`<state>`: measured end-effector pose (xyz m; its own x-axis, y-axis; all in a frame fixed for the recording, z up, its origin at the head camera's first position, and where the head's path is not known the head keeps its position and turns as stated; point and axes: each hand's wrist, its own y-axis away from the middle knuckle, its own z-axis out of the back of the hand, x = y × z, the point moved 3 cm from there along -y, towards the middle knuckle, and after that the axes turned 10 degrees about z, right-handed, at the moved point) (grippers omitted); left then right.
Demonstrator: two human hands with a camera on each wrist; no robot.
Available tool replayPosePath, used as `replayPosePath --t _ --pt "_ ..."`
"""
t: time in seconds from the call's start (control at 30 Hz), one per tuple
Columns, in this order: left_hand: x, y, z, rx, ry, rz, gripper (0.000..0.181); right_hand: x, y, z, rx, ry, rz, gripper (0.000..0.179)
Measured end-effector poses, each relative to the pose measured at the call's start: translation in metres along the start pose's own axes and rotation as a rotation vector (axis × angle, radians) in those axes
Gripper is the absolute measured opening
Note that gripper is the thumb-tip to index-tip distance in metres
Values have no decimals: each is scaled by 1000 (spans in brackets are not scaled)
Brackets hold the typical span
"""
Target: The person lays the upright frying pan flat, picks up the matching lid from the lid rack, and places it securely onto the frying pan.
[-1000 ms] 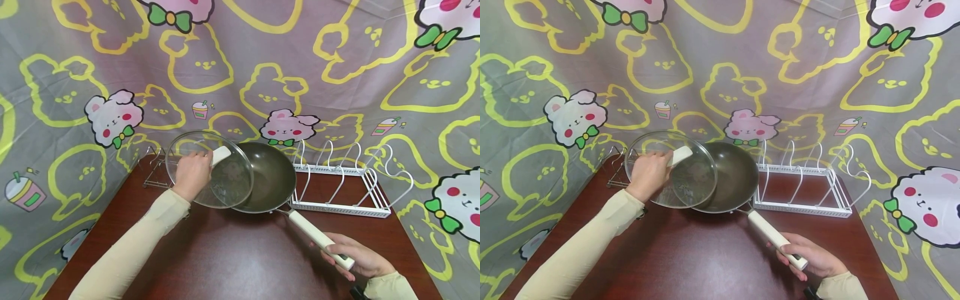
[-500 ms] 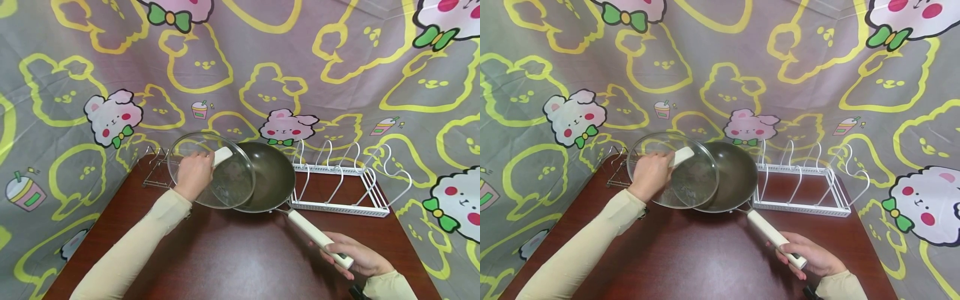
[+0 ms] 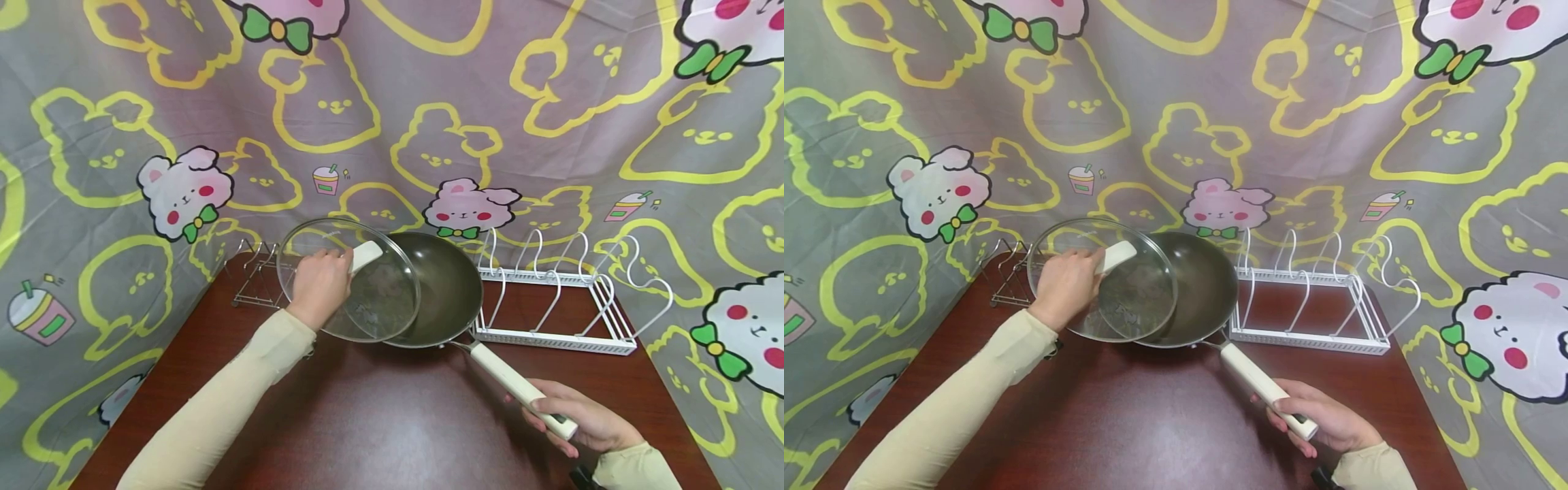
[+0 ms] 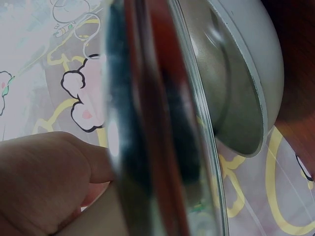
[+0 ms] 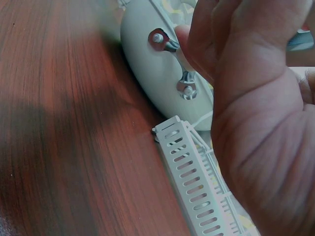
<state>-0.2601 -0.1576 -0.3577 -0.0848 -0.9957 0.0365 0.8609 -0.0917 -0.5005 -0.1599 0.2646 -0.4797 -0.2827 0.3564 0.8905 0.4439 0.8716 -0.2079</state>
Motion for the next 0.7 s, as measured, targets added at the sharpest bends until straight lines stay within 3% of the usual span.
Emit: replayPosePath --t 0.7 --pt "-5 0 -4 38 -3 9 42 -2 1 1 11 -24 4 50"
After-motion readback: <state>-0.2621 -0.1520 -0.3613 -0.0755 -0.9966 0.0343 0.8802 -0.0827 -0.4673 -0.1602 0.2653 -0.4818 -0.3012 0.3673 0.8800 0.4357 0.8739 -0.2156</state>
